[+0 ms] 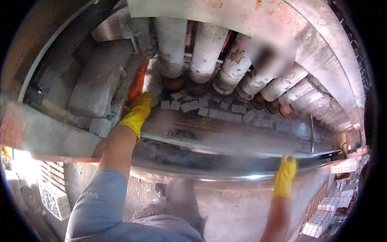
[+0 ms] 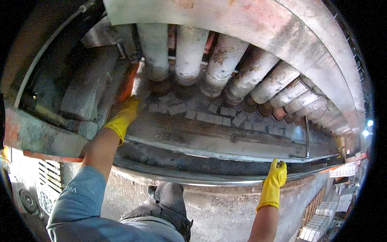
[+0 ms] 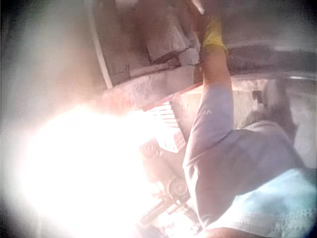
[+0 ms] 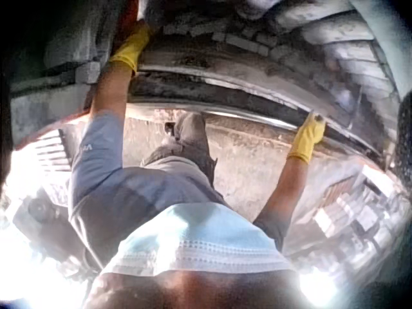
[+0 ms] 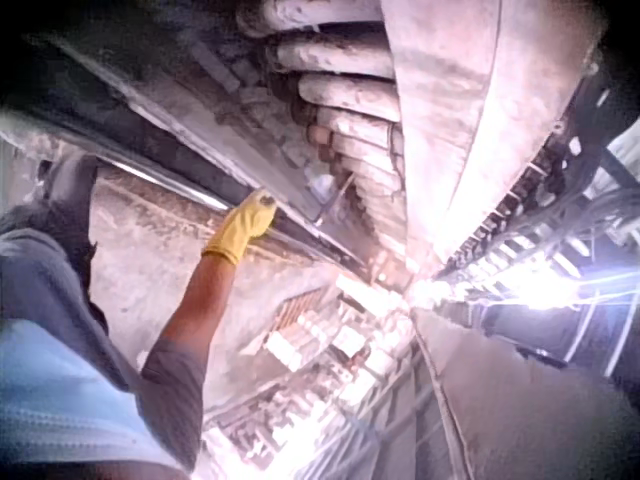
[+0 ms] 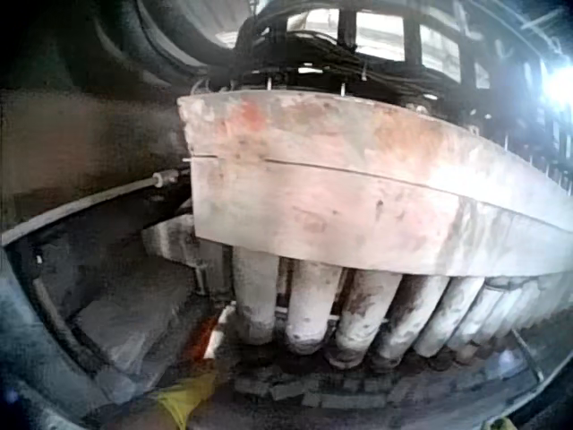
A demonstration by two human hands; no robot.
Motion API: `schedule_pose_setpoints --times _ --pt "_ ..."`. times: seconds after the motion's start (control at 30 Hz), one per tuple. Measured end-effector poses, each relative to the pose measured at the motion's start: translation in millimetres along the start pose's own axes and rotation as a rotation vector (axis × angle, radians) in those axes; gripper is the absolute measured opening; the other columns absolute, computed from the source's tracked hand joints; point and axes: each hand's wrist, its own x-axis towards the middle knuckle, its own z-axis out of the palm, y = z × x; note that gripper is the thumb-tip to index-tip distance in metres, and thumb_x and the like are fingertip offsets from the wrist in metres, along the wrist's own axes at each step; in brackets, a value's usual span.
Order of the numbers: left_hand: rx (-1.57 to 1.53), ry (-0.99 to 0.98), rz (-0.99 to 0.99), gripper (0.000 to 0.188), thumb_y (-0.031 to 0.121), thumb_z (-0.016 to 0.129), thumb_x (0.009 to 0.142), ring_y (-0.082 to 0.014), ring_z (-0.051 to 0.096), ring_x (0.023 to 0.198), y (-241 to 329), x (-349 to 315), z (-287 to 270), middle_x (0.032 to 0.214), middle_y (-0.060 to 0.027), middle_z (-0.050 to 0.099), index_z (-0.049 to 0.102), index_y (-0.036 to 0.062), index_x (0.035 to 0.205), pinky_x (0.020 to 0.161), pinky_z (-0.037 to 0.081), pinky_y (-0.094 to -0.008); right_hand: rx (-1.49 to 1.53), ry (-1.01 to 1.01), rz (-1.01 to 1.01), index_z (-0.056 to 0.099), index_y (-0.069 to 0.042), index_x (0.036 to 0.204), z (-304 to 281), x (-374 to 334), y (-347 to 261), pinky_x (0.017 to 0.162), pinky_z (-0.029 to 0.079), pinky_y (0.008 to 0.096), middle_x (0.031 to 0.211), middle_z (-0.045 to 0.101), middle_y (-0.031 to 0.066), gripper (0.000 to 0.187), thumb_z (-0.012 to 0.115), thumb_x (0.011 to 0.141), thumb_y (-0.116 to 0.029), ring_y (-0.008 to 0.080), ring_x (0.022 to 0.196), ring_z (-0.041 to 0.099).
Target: The person lifts a basket of white rectangular tiles and pours them into a large industrial machine with rotating rollers. They then use both hands to spread and arrange the tiles on the machine's surface.
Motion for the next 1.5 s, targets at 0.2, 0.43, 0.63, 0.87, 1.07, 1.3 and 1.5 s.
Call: schedule_pose_setpoints --times 0.2,0.43,0.63,0.87,1.07,1.3,1.5 --pt "0.053 0.05 -0.038 0.057 0.024 0.055 0.095 -0.0329 0.033 0.148 -25.9 47.2 54.8 0.16 -0.0126 0.035 0.043 0.0174 0.151 0.121 0.027 -0.0466 0.088 0.031 -0.03 0.066 -0.003 0.126 7.1 -1.6 8.8 0.091 0.052 0.0405 0.112 0.073 0.0135 0.059 0.067 0.09 -0.05 0.0296 0.104 0.069" --pt "0.033 0.121 -0.046 0.07 0.046 0.05 0.097 -0.0347 0.027 0.151 -22.6 19.1 83.8 0.163 -0.0161 0.029 0.035 0.0113 0.156 0.123 0.017 -0.0527 0.072 0.019 -0.069 0.066 -0.002 0.123 1.8 -20.0 41.8 0.09 0.052 0.0392 0.111 0.073 0.0142 0.056 0.069 0.09 -0.047 0.0287 0.1 0.069" --pt "0.042 0.108 -0.141 0.083 0.058 0.051 0.094 -0.035 0.024 0.151 12.6 -28.5 70.8 0.163 -0.018 0.029 0.029 0.0081 0.157 0.122 0.014 -0.0532 0.057 0.02 -0.087 0.066 -0.002 0.119 -3.3 -32.6 65.0 0.088 0.052 0.0378 0.106 0.073 0.0124 0.052 0.07 0.091 -0.045 0.0268 0.097 0.069" --pt "-0.115 0.15 -0.099 0.071 0.051 0.056 0.094 -0.0399 0.037 0.144 13.0 -53.4 55.5 0.154 -0.0215 0.042 0.045 0.0086 0.149 0.12 0.025 -0.052 0.141 0.038 -0.079 0.065 -0.002 0.122 2.7 -45.8 93.6 0.09 0.051 0.0381 0.108 0.073 0.0126 0.052 0.07 0.091 -0.044 0.0269 0.099 0.069" --pt "-0.152 0.447 0.091 0.062 0.038 0.062 0.093 -0.0382 0.044 0.139 24.7 -8.2 69.1 0.15 -0.0203 0.048 0.05 0.008 0.145 0.117 0.03 -0.0505 0.133 0.017 -0.084 0.065 -0.003 0.124 -3.9 -55.7 99.2 0.092 0.05 0.038 0.11 0.072 0.0132 0.052 0.069 0.091 -0.043 0.0271 0.102 0.068" --pt "-0.077 0.222 0.115 0.064 0.037 0.054 0.095 -0.0378 0.038 0.143 54.3 21.4 79.5 0.157 -0.0176 0.041 0.042 0.0084 0.151 0.119 0.027 -0.0505 0.138 0.017 -0.055 0.065 -0.003 0.125 -2.1 -66.3 102.8 0.094 0.049 0.0383 0.112 0.071 0.013 0.052 0.069 0.092 -0.043 0.0268 0.104 0.067" --pt "-0.061 0.297 0.107 0.069 0.045 0.053 0.095 -0.0392 0.032 0.146 72.4 -9.6 99.2 0.16 -0.0141 0.036 0.039 0.0134 0.154 0.121 0.018 -0.0555 0.159 0.023 -0.062 0.065 -0.002 0.124 3.6 -66.6 116.7 0.095 0.049 0.0375 0.112 0.071 0.0133 0.05 0.071 0.092 -0.04 0.0264 0.104 0.067"
